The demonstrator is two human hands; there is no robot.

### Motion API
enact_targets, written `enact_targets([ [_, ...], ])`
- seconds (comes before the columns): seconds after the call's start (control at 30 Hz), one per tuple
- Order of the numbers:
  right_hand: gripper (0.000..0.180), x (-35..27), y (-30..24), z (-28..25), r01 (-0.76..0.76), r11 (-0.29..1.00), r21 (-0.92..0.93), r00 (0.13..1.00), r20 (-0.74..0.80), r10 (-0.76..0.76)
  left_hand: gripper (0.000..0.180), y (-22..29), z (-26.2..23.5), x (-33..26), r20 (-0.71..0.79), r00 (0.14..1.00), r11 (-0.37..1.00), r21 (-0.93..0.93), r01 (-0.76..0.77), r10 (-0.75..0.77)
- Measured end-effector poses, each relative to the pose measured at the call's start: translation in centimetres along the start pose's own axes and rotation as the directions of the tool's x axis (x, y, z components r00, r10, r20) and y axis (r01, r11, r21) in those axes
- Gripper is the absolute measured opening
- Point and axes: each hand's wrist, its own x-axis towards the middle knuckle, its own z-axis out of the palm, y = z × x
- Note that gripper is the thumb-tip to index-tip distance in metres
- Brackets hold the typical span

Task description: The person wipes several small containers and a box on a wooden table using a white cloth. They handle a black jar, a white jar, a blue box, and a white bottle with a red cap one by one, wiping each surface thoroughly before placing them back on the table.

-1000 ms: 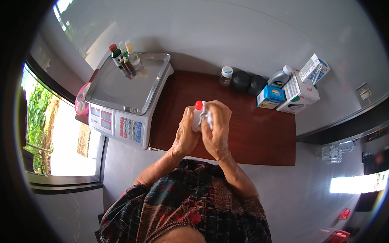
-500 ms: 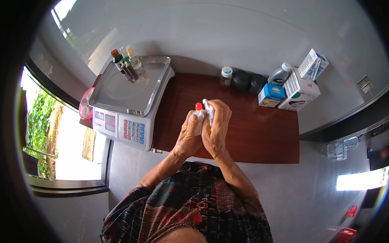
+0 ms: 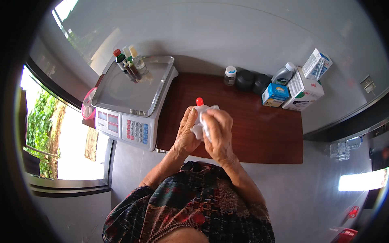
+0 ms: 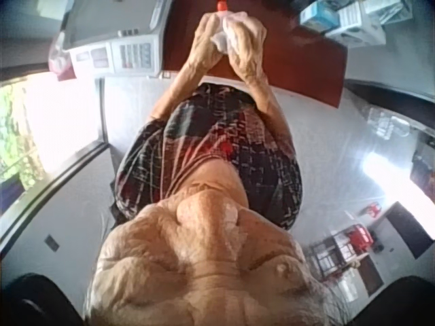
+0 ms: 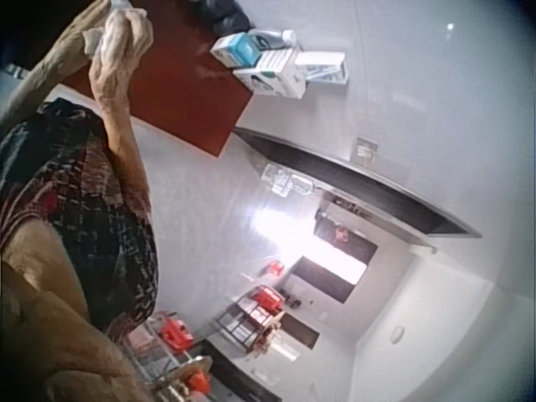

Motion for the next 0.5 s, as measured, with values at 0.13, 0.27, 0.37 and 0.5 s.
enact_targets([
  [0.13, 0.034, 2.3, 1.0, -0.5, -0.267, 0.933, 0.240, 0.962, 0.017, 0.271, 0.026, -0.2, 0.7, -0.1, 0.019, 1.000, 0.999, -0.028, -0.022, 0.022],
  [0.27, 0.024, 3.2, 1.7, -0.8, -0.475, 0.802, 0.361, 0.879, 0.239, 0.413, 0.031, -0.2, -0.4, 0.4, 0.038, 0.999, 0.999, 0.037, -0.039, 0.038],
  [0.37, 0.025, 3.1, 1.8, -1.2, -0.622, 0.661, 0.419, 0.782, 0.365, 0.505, 0.033, 0.5, 0.0, 0.4, -0.016, 1.000, 0.997, 0.082, -0.016, 0.017],
  [0.5, 0.029, 0.0, 1.1, 0.0, -0.366, 0.894, 0.257, 0.930, 0.150, 0.337, 0.032, 0.2, -1.0, 1.0, -0.143, 0.989, 0.998, 0.050, -0.034, 0.041],
])
